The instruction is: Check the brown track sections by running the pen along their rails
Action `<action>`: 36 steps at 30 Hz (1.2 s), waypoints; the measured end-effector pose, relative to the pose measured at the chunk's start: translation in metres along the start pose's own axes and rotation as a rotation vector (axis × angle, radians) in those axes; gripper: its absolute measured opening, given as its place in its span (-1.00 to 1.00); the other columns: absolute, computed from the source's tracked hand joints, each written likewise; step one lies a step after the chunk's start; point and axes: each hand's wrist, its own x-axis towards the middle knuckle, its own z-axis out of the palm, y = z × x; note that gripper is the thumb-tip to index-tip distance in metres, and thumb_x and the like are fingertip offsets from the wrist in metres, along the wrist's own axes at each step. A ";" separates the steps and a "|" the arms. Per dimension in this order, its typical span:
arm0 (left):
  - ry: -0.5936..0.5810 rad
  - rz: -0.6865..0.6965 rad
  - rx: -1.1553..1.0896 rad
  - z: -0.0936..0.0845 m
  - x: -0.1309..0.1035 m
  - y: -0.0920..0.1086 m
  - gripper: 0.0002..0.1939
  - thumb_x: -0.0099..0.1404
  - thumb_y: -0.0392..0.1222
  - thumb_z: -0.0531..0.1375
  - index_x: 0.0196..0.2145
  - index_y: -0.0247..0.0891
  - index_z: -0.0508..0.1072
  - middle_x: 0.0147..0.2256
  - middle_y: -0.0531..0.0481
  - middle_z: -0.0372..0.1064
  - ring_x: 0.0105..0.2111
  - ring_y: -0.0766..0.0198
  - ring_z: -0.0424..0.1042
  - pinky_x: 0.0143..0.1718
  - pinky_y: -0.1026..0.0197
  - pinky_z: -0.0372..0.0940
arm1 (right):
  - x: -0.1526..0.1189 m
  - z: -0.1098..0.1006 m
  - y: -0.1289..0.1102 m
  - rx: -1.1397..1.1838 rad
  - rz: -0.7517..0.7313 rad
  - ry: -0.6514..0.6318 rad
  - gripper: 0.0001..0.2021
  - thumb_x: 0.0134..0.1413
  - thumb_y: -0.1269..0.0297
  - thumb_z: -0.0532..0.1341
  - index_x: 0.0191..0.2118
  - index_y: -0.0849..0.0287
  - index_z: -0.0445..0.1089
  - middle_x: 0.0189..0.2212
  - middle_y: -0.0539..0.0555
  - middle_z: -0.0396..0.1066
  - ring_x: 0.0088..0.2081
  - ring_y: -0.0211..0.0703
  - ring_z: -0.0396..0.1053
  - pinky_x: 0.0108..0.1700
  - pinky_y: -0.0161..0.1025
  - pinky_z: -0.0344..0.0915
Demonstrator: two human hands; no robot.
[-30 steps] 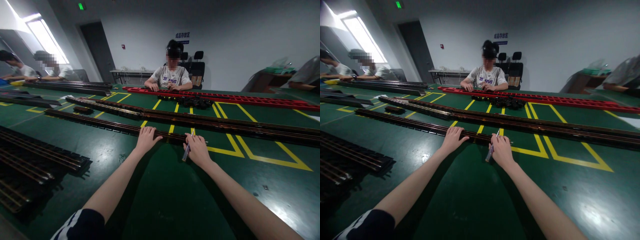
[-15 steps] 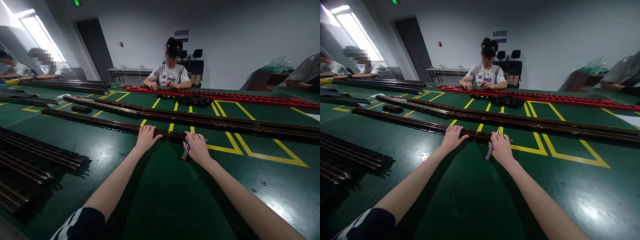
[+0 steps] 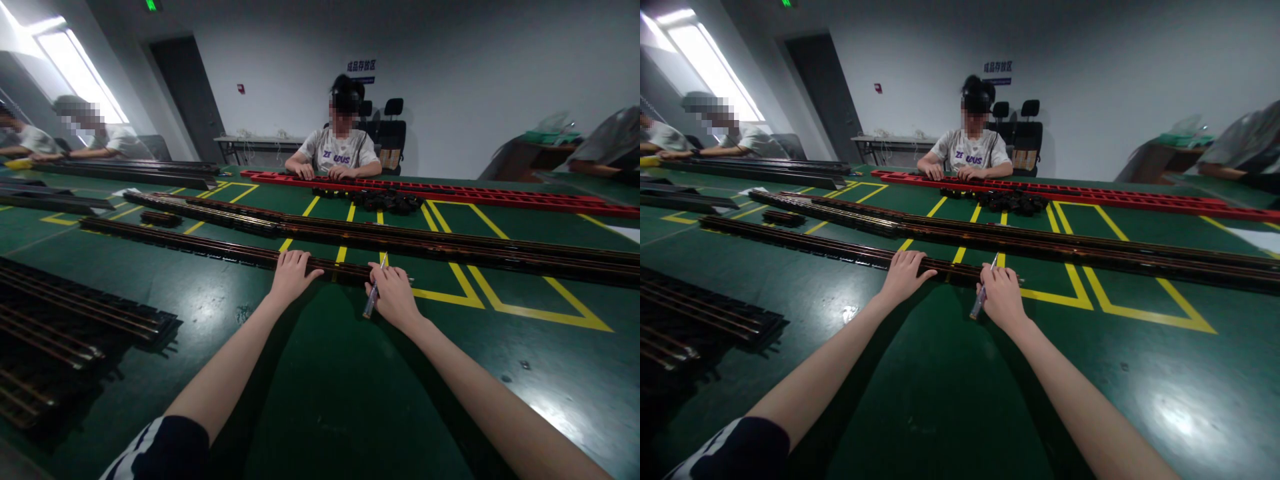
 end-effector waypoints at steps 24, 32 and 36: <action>-0.018 -0.013 -0.002 -0.001 0.000 0.001 -0.47 0.33 0.18 0.06 0.01 -0.31 0.40 -0.03 -0.23 0.41 0.05 -0.03 0.32 0.18 -0.08 0.09 | 0.001 -0.001 -0.001 0.015 0.018 -0.027 -0.76 0.20 0.31 0.05 -0.09 0.31 0.32 -0.23 0.26 0.49 -0.14 0.07 0.40 0.03 -0.02 0.15; -0.023 -0.010 -0.004 -0.001 0.001 0.001 -0.47 0.34 0.18 0.05 0.01 -0.32 0.39 -0.02 -0.25 0.41 0.05 -0.03 0.31 0.18 -0.09 0.09 | 0.000 -0.002 -0.001 0.015 0.002 -0.016 -0.72 0.22 0.31 0.03 -0.05 0.35 0.31 -0.24 0.26 0.49 -0.15 0.06 0.40 0.04 -0.01 0.15; -0.016 -0.015 -0.007 -0.001 0.000 0.001 -0.49 0.33 0.18 0.06 0.01 -0.28 0.39 -0.02 -0.23 0.40 0.05 -0.03 0.31 0.17 -0.09 0.08 | 0.000 0.000 0.000 0.007 -0.001 -0.003 -0.72 0.22 0.31 0.02 -0.05 0.33 0.31 -0.24 0.25 0.49 -0.16 0.08 0.39 0.02 0.00 0.16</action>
